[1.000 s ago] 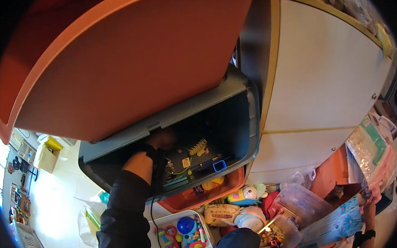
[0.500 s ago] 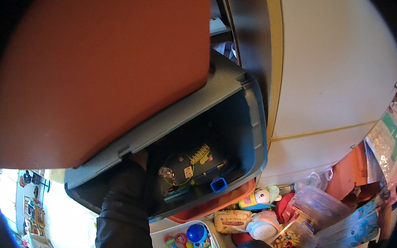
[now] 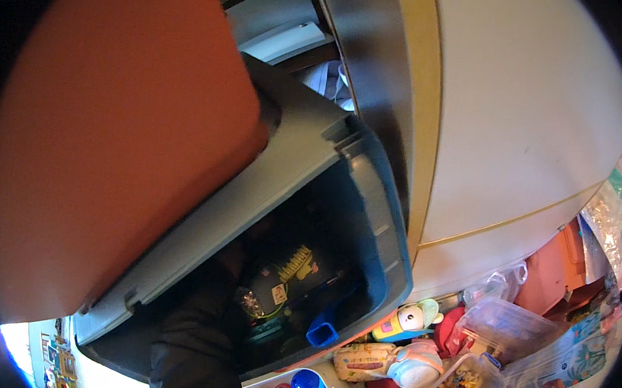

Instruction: The person sits on the floor and sorts through various toys and small items from stacked plastic bins. They pick up toys, examine them, and place them into different containers or back into the bins.

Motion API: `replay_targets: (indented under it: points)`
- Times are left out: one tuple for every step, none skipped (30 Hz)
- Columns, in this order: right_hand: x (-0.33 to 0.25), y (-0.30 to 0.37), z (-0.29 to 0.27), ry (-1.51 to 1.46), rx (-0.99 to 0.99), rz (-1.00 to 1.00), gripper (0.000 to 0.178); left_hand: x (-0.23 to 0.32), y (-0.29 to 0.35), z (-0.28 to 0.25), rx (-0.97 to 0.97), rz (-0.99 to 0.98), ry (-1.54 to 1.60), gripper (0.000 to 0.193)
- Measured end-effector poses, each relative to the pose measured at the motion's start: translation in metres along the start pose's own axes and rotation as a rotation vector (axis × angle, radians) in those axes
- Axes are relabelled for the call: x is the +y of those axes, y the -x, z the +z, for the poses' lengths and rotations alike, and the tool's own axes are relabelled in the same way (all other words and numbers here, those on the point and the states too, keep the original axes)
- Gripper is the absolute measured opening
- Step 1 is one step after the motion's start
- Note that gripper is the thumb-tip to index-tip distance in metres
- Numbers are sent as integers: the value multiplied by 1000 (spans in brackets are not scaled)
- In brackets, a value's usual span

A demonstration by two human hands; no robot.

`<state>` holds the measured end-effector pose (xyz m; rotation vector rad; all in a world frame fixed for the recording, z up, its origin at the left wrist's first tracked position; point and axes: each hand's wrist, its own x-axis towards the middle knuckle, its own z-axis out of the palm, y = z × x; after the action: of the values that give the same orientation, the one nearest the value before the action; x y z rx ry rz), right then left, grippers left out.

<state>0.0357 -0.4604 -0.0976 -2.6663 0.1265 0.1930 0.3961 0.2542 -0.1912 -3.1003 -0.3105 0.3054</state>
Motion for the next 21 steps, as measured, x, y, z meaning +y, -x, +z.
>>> replay_targets:
  points:
    - [-1, 0, 2, -55, 37, -33, 10, 3, -5, 1, 7, -2, -7, 34]
    - [0, 2, 3, -63, 43, -8, 10, 6, -10, 2, 13, -4, -12, 34]
    - [1, 5, 5, -73, 47, 18, 9, 8, -14, 3, 17, -4, -17, 35]
    - [3, 8, 6, -85, 43, 42, 9, 10, -17, 4, 20, -2, -21, 35]
    - [5, 9, 9, -96, 56, 24, 9, 12, -20, 4, 21, -5, -29, 35]
    - [7, 9, 11, -108, 73, 3, 8, 13, -23, 4, 23, -4, -30, 35]
    - [9, 10, 12, -119, 98, -17, 8, 16, -26, 4, 25, 2, -32, 35]
    - [10, 10, 13, -127, 88, -10, 8, 18, -28, 4, 28, 3, -33, 35]
    - [11, 9, 13, -136, 78, -4, 8, 19, -31, 3, 29, 6, -34, 35]
    - [11, 8, 13, -145, 66, 1, 8, 20, -32, 3, 27, 9, -36, 35]
    - [11, 7, 13, -146, 60, 4, 8, 22, -34, 3, 28, 12, -34, 35]
    - [10, 7, 13, -147, 55, 9, 8, 23, -37, 2, 30, 18, -33, 36]
    - [9, 6, 12, -147, 50, 16, 9, 24, -38, 2, 34, 23, -33, 36]
    - [8, 5, 12, -158, 41, 40, 9, 25, -40, 2, 35, 28, -30, 36]
    - [7, 5, 12, -171, 30, 62, 10, 25, -41, 2, 35, 27, -31, 36]
    - [5, 5, 13, -186, 17, 84, 10, 26, -42, 1, 35, 31, -30, 36]
    - [5, 4, 13, -190, 7, 99, 11, 26, -43, 1, 40, 34, -29, 36]
    - [4, 3, 14, -194, -1, 114, 11, 27, -44, 1, 40, 39, -27, 36]
    - [4, 2, 14, -197, -8, 130, 12, 28, -45, 1, 43, 37, -29, 36]
    - [4, 2, 15, -211, -13, 120, 12, 30, -47, 2, 45, 41, -26, 37]
    - [4, 1, 16, -223, -19, 110, 13, 31, -48, 2, 45, 41, -30, 37]
